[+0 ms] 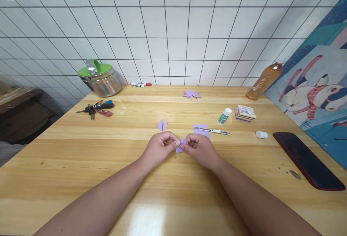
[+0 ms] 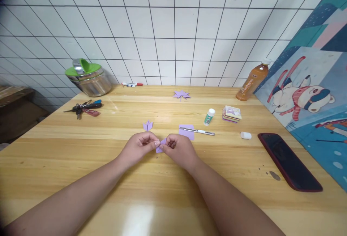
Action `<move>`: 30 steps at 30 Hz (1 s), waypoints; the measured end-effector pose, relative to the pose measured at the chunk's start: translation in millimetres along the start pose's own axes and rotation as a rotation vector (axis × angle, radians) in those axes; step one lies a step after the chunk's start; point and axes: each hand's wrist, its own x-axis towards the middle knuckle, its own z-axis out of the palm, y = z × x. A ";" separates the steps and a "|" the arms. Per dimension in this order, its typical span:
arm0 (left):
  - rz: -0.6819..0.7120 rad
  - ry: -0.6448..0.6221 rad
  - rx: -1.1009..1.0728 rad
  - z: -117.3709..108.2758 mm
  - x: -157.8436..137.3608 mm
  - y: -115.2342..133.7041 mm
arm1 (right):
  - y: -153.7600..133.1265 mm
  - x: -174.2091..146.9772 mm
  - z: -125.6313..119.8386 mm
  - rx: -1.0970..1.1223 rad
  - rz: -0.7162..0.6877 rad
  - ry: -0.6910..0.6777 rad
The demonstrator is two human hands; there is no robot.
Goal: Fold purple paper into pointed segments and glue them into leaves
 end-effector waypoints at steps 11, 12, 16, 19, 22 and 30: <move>-0.066 -0.016 -0.073 0.2 1.6 -3.5 | 2.2 0.7 0.1 0.015 0.050 -0.067; -0.062 -0.020 -0.057 0.2 1.9 -3.5 | 4.2 1.4 -0.4 0.015 0.056 -0.067; 0.080 0.077 0.238 -12.4 6.6 -1.0 | 9.3 4.5 -7.0 -0.087 0.042 -0.028; 0.211 0.223 0.702 -34.0 12.8 0.2 | 4.0 5.2 -22.7 -0.275 -0.018 0.094; 0.181 0.204 0.961 -49.2 15.8 -0.8 | -0.6 6.0 -47.7 -0.446 -0.032 0.350; 0.108 0.053 1.169 -29.5 1.6 -1.4 | 51.8 25.9 -90.3 -0.253 0.005 1.081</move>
